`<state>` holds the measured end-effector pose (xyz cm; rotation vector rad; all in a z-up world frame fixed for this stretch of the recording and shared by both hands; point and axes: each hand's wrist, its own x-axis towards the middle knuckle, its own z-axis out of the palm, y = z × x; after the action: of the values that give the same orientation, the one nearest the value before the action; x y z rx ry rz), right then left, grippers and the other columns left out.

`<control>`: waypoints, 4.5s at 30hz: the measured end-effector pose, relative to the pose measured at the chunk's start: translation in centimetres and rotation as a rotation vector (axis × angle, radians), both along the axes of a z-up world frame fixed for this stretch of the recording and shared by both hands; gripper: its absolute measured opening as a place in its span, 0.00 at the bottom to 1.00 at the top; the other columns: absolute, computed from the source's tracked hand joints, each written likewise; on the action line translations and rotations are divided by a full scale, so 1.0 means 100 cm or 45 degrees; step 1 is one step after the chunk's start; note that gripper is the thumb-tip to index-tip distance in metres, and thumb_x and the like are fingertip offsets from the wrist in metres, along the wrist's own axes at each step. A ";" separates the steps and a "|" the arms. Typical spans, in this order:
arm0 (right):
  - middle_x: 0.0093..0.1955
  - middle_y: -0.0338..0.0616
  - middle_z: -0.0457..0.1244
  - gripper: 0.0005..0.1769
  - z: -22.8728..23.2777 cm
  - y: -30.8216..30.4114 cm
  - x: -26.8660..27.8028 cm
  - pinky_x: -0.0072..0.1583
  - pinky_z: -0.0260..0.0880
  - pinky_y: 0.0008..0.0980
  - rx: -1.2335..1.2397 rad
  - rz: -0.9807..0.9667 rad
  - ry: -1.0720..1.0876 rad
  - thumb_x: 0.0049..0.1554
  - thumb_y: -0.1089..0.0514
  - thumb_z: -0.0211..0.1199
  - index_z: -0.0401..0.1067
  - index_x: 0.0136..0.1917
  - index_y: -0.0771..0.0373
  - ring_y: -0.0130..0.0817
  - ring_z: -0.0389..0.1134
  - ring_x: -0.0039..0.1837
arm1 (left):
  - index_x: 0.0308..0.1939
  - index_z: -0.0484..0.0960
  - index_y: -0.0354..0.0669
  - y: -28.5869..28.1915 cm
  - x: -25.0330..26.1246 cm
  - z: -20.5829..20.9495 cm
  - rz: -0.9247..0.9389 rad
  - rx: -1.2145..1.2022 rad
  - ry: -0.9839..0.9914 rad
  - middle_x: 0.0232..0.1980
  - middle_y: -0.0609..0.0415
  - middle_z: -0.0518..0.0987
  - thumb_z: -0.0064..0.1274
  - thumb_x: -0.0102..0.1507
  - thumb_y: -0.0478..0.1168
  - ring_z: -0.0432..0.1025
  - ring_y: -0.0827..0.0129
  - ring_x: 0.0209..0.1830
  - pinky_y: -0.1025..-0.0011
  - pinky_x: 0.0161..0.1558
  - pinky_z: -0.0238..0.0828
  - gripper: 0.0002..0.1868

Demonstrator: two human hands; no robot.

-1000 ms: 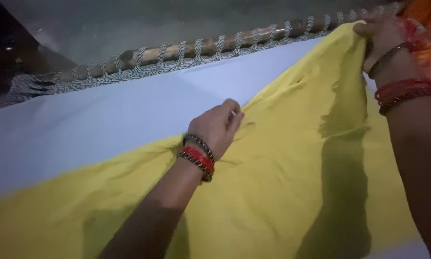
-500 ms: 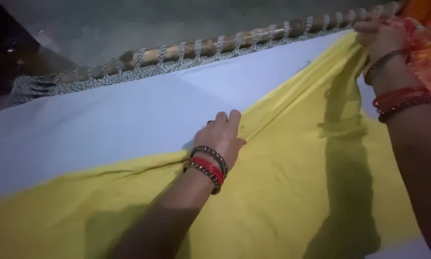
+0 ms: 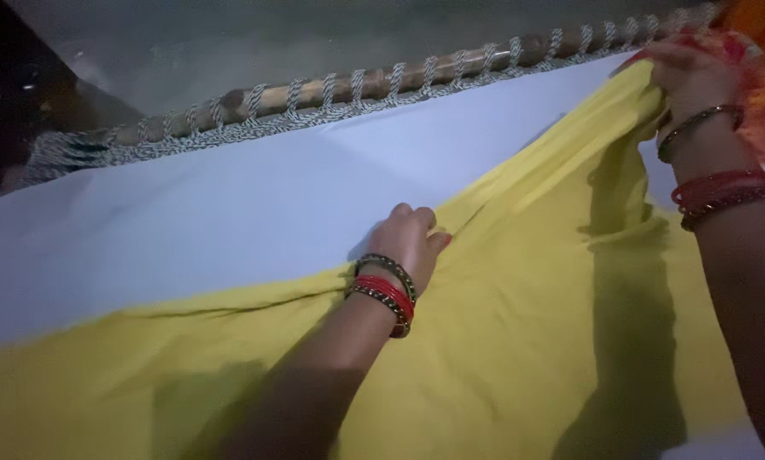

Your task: The person irons a yellow cloth laid on a white sheet, repeatedly folding and pressing it with an electric iron. The person smooths the fabric by hand between ironing passes and folds the cloth into a compact rectangle.

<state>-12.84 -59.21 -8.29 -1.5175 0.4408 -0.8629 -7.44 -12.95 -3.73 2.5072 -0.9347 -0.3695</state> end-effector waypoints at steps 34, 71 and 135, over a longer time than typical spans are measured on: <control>0.60 0.39 0.68 0.19 -0.009 -0.031 0.001 0.60 0.75 0.33 0.044 0.128 -0.130 0.62 0.71 0.58 0.76 0.64 0.60 0.34 0.71 0.60 | 0.47 0.85 0.54 0.009 0.043 0.046 0.068 0.032 -0.149 0.48 0.49 0.84 0.44 0.68 0.48 0.77 0.51 0.49 0.51 0.53 0.73 0.14; 0.51 0.53 0.70 0.08 -0.014 0.321 0.110 0.58 0.70 0.48 -1.139 0.233 0.697 0.59 0.57 0.61 0.79 0.51 0.56 0.54 0.71 0.54 | 0.57 0.84 0.49 0.202 0.138 0.029 -0.024 0.484 0.157 0.63 0.49 0.80 0.41 0.67 0.67 0.73 0.55 0.63 0.56 0.66 0.67 0.32; 0.51 0.46 0.71 0.17 0.036 0.477 0.121 0.56 0.72 0.40 -1.004 0.550 0.516 0.59 0.50 0.69 0.73 0.55 0.61 0.41 0.72 0.54 | 0.51 0.78 0.42 0.478 0.080 0.006 1.057 -0.875 0.074 0.35 0.61 0.75 0.59 0.65 0.35 0.68 0.80 0.34 0.78 0.36 0.66 0.11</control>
<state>-0.71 -11.47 -4.68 -2.4218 0.0279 -0.3807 0.60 34.87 -3.13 1.9808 0.0730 0.1354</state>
